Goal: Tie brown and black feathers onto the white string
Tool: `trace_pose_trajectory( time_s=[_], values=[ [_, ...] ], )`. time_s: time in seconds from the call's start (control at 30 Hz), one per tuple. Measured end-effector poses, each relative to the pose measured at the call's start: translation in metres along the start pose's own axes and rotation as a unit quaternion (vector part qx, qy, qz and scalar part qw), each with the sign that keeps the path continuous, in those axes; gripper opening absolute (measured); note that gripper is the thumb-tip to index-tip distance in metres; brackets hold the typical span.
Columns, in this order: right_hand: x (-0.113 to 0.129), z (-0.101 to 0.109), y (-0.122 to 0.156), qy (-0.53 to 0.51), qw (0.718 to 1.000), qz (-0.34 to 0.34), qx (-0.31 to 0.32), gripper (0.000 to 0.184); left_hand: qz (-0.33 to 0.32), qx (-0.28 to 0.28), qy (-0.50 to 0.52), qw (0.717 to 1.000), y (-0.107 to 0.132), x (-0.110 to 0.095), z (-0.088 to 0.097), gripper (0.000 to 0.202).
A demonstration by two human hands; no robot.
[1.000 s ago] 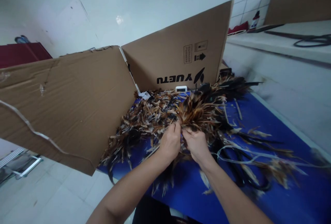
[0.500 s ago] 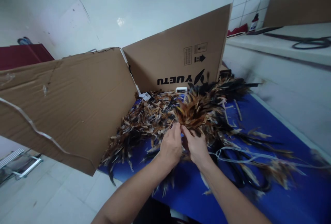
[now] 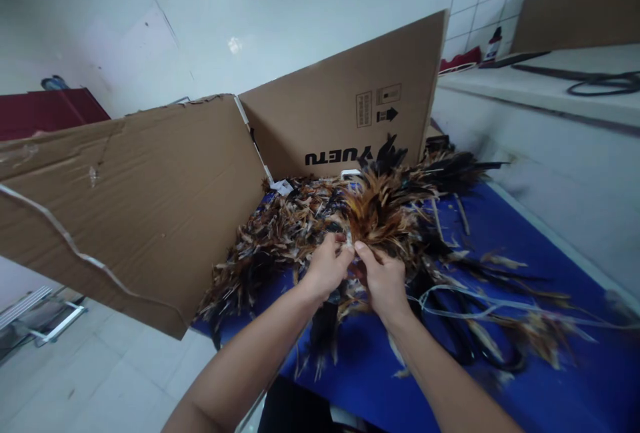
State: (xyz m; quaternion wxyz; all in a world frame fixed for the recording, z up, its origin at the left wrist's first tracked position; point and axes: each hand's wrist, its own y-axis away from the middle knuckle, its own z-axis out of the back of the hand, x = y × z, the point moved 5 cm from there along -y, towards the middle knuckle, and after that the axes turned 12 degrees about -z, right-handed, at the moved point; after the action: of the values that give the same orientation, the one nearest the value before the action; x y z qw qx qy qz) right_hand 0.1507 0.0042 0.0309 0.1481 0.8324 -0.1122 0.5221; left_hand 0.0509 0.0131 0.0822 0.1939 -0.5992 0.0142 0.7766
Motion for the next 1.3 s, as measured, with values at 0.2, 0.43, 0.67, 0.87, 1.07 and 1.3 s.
trace_pose_trajectory(
  time_s=[0.2,0.43,0.67,0.87,1.07,1.3],
  values=[
    [0.000,0.003,-0.005,0.044,0.999,-0.009,0.016,0.037,0.010,0.089,-0.142,0.986,-0.008,-0.005,-0.003,0.026],
    [0.005,-0.001,-0.006,0.097,0.992,0.011,0.085,0.023,-0.121,0.014,-0.390,0.913,-0.004,-0.011,0.005,0.021],
    [0.002,0.003,-0.007,0.118,0.992,0.034,0.025,0.017,-0.129,0.023,-0.476,0.870,0.004,-0.008,-0.003,0.021],
    [-0.003,0.001,-0.005,0.117,0.992,0.040,0.017,0.023,-0.139,0.009,-0.545,0.827,0.009,-0.002,-0.007,0.024],
    [-0.006,-0.005,-0.004,0.060,0.996,-0.009,0.070,0.030,-0.193,-0.022,-0.534,0.823,0.016,0.000,-0.007,0.040],
    [-0.002,-0.006,0.000,0.025,0.995,-0.027,0.090,0.033,-0.171,-0.049,-0.328,0.928,0.018,-0.016,0.008,0.031]
  ],
)
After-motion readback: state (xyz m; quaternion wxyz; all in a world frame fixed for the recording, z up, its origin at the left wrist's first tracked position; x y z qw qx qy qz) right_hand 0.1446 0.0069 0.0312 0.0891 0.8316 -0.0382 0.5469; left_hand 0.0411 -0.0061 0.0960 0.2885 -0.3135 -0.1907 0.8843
